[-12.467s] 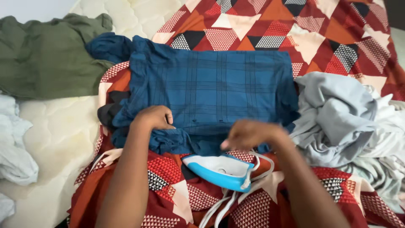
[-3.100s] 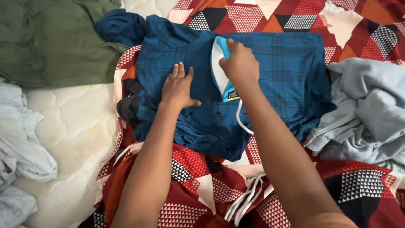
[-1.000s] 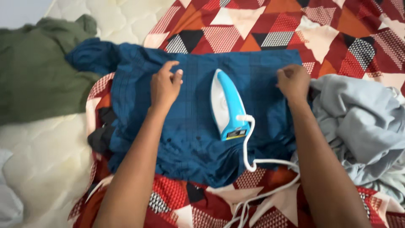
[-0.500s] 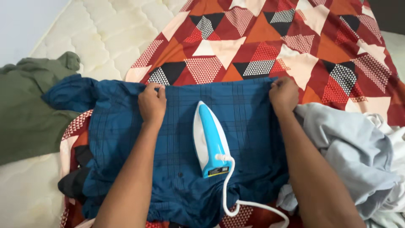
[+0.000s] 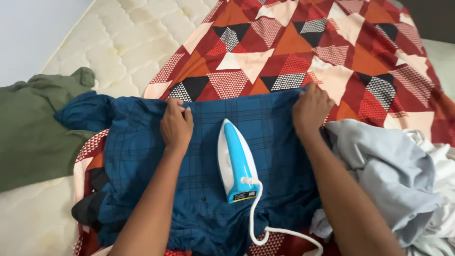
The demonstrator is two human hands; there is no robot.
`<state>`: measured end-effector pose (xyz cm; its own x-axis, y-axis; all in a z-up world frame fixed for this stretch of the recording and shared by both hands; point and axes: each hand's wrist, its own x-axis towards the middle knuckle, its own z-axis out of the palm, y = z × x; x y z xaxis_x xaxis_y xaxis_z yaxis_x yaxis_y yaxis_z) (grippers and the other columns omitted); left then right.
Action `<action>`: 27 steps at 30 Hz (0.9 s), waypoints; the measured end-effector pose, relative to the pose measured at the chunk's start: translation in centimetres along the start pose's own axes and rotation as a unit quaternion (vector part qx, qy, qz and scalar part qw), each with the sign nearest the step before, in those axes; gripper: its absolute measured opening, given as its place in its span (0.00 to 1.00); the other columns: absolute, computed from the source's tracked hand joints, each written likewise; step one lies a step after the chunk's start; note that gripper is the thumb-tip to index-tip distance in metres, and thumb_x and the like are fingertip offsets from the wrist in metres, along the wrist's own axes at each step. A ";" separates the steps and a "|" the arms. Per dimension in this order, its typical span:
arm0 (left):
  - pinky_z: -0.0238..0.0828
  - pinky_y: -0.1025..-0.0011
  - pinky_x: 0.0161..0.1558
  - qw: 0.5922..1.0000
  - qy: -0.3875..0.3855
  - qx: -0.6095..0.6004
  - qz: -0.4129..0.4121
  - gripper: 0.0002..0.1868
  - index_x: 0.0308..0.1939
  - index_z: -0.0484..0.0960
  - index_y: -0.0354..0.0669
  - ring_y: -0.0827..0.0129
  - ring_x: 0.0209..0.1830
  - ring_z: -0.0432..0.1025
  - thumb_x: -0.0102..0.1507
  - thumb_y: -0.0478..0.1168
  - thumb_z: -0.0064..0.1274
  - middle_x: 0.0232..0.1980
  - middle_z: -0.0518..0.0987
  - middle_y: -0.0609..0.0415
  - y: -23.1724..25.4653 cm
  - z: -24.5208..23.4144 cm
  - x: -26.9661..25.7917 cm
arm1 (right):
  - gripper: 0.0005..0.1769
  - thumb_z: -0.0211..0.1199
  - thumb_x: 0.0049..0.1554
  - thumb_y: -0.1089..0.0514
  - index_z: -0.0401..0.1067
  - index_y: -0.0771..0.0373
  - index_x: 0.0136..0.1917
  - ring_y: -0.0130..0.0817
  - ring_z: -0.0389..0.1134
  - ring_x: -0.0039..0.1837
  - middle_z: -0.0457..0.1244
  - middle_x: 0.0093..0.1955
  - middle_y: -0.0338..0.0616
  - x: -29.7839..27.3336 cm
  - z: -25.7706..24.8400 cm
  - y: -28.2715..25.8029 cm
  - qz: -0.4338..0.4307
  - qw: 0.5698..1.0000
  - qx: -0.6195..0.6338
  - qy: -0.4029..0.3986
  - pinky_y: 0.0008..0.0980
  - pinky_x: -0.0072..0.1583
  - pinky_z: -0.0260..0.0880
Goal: The person irons a blue plaid shirt laid flat on a bed, smoothing the fabric with hands and using a handheld electric iron. The person adjusts the shirt's position and sleeves, then irons the body and sleeve areas before folding the sleeve.
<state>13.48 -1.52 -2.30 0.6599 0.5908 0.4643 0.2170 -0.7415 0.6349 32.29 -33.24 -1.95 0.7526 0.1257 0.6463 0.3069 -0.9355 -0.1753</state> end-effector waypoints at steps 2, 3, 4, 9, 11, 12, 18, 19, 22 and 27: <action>0.70 0.54 0.55 0.997 -0.005 0.014 0.072 0.18 0.52 0.72 0.39 0.45 0.53 0.74 0.61 0.36 0.59 0.49 0.79 0.41 0.9 -1.3 -1.4 | 0.17 0.66 0.57 0.57 0.72 0.62 0.59 0.49 0.67 0.55 0.67 0.47 0.48 -1.5 -2.8 -2.3 -0.010 0.999 0.037 0.017 0.55 0.59 0.58; 0.69 0.54 0.59 0.994 -0.007 0.020 0.103 0.20 0.53 0.73 0.38 0.44 0.57 0.72 0.59 0.35 0.60 0.53 0.78 0.40 1.1 -1.9 -2.8 | 0.16 0.67 0.55 0.57 0.72 0.62 0.56 0.51 0.67 0.55 0.67 0.48 0.50 -2.4 -4.3 -3.4 -0.020 0.998 0.062 0.003 0.55 0.58 0.59; 0.67 0.55 0.62 0.994 -0.041 0.031 0.097 0.21 0.55 0.74 0.38 0.44 0.60 0.70 0.59 0.37 0.60 0.57 0.76 0.39 1.2 -2.6 -4.4 | 0.14 0.67 0.54 0.57 0.73 0.61 0.53 0.52 0.67 0.56 0.68 0.49 0.52 -3.4 -5.9 -4.5 -0.030 0.996 0.088 -0.011 0.54 0.56 0.60; 0.55 0.53 0.71 0.966 -0.199 0.136 0.099 0.41 0.67 0.68 0.33 0.37 0.74 0.54 0.56 0.51 0.65 0.73 0.60 0.28 2.3 -6.2 -9.4 | 0.16 0.61 0.65 0.46 0.75 0.61 0.53 0.54 0.73 0.54 0.71 0.51 0.58 -5.4 -12.2 -10.4 0.067 0.933 0.270 -0.228 0.49 0.54 0.71; 0.50 0.52 0.73 0.945 -0.268 0.176 0.062 0.49 0.73 0.61 0.37 0.40 0.79 0.47 0.57 0.58 0.64 0.78 0.53 0.31 2.4 -7.9 -11.1 | 0.21 0.61 0.66 0.43 0.73 0.63 0.56 0.58 0.72 0.54 0.70 0.51 0.64 -6.9 -14.4 -12.8 0.027 0.927 0.266 -0.263 0.51 0.52 0.70; 0.47 0.51 0.74 0.932 -0.301 0.196 0.043 0.52 0.76 0.57 0.39 0.42 0.81 0.43 0.57 0.61 0.63 0.80 0.49 0.33 2.4 -8.5 -11.7 | 0.23 0.62 0.65 0.42 0.72 0.64 0.58 0.60 0.71 0.55 0.69 0.52 0.65 -8.0 -15.4 -13.9 -0.002 0.928 0.263 -0.263 0.52 0.53 0.70; 0.42 0.51 0.76 0.922 -0.328 0.204 0.030 0.60 0.76 0.53 0.40 0.46 0.83 0.37 0.53 0.67 0.65 0.81 0.43 0.35 1.8 -10.2 -13.7 | 0.47 0.71 0.44 0.50 0.61 0.59 0.75 0.59 0.70 0.49 0.65 0.50 0.59 -14.7 -19.7 -15.4 0.009 0.936 0.198 -0.291 0.51 0.49 0.71; 0.42 0.52 0.76 0.918 -0.337 0.208 0.035 0.61 0.77 0.52 0.40 0.46 0.83 0.37 0.52 0.66 0.66 0.81 0.43 0.35 1.8 -10.2 -13.2 | 0.45 0.70 0.45 0.52 0.63 0.57 0.75 0.56 0.70 0.48 0.66 0.47 0.56 -14.9 -19.7 -16.0 0.020 0.940 0.207 -0.271 0.51 0.50 0.71; 0.42 0.53 0.77 0.911 -0.353 0.210 0.046 0.63 0.78 0.51 0.41 0.46 0.83 0.37 0.51 0.65 0.68 0.82 0.43 0.35 1.6 -10.0 -13.1 | 0.44 0.71 0.43 0.53 0.67 0.55 0.73 0.55 0.71 0.48 0.66 0.47 0.57 -15.8 -19.1 -16.8 0.032 0.949 0.247 -0.195 0.49 0.51 0.72; 0.40 0.53 0.77 0.906 -0.371 0.201 0.044 0.68 0.79 0.50 0.45 0.48 0.84 0.36 0.46 0.65 0.72 0.83 0.42 0.38 1.7 -9.0 -12.3 | 0.38 0.71 0.45 0.51 0.72 0.48 0.70 0.55 0.71 0.51 0.67 0.46 0.56 -13.4 -16.3 -18.2 0.072 0.958 0.194 -0.199 0.50 0.54 0.71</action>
<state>-0.70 -7.19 -1.35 0.9565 0.2586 -0.1347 0.2866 -0.9190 0.2709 7.14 -23.30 4.73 0.9423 0.1923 0.2740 0.3181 -0.7693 -0.5541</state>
